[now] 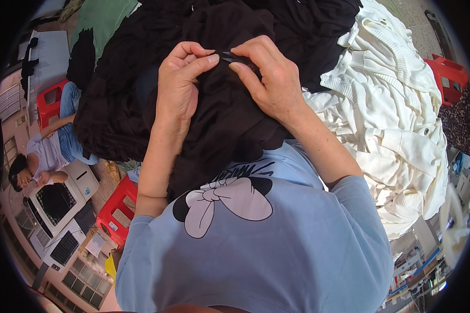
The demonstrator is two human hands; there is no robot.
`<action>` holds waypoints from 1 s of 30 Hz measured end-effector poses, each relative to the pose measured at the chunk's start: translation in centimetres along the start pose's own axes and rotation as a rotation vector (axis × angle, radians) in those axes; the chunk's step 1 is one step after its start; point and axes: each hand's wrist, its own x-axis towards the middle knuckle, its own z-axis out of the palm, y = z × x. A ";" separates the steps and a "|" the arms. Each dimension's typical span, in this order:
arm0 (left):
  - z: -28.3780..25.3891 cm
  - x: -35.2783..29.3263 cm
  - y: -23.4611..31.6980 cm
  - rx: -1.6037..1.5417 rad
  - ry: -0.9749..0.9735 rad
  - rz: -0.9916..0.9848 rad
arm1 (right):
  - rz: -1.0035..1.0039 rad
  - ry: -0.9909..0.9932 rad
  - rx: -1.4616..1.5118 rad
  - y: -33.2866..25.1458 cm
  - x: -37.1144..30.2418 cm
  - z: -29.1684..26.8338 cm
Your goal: Inspecting black garments and buttoning them in a textile workshop environment.
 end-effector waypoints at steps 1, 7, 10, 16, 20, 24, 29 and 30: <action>0.0 0.0 0.0 0.005 0.000 0.001 | 0.001 -0.012 0.000 0.0 0.0 0.0; 0.0 0.0 -0.1 0.026 -0.006 -0.009 | 0.129 -0.048 0.149 0.1 0.2 -0.1; 0.1 0.1 -0.2 0.026 -0.006 -0.012 | 0.060 -0.018 0.092 0.3 0.1 0.1; -0.2 0.1 -0.6 0.027 -0.010 -0.019 | 0.072 -0.030 0.094 0.4 0.0 0.1; -0.1 0.1 -0.6 0.025 -0.004 -0.023 | 0.121 -0.027 0.187 1.1 -0.3 0.2; -0.1 0.2 -0.6 0.022 0.008 -0.035 | 0.129 -0.010 0.169 0.8 -0.4 0.1; -0.6 0.6 -0.5 -0.035 0.024 0.087 | 0.178 0.048 0.094 1.9 -0.2 -0.3; -1.0 0.9 -0.2 -0.057 0.054 0.177 | 0.216 0.073 0.135 2.5 0.1 -0.3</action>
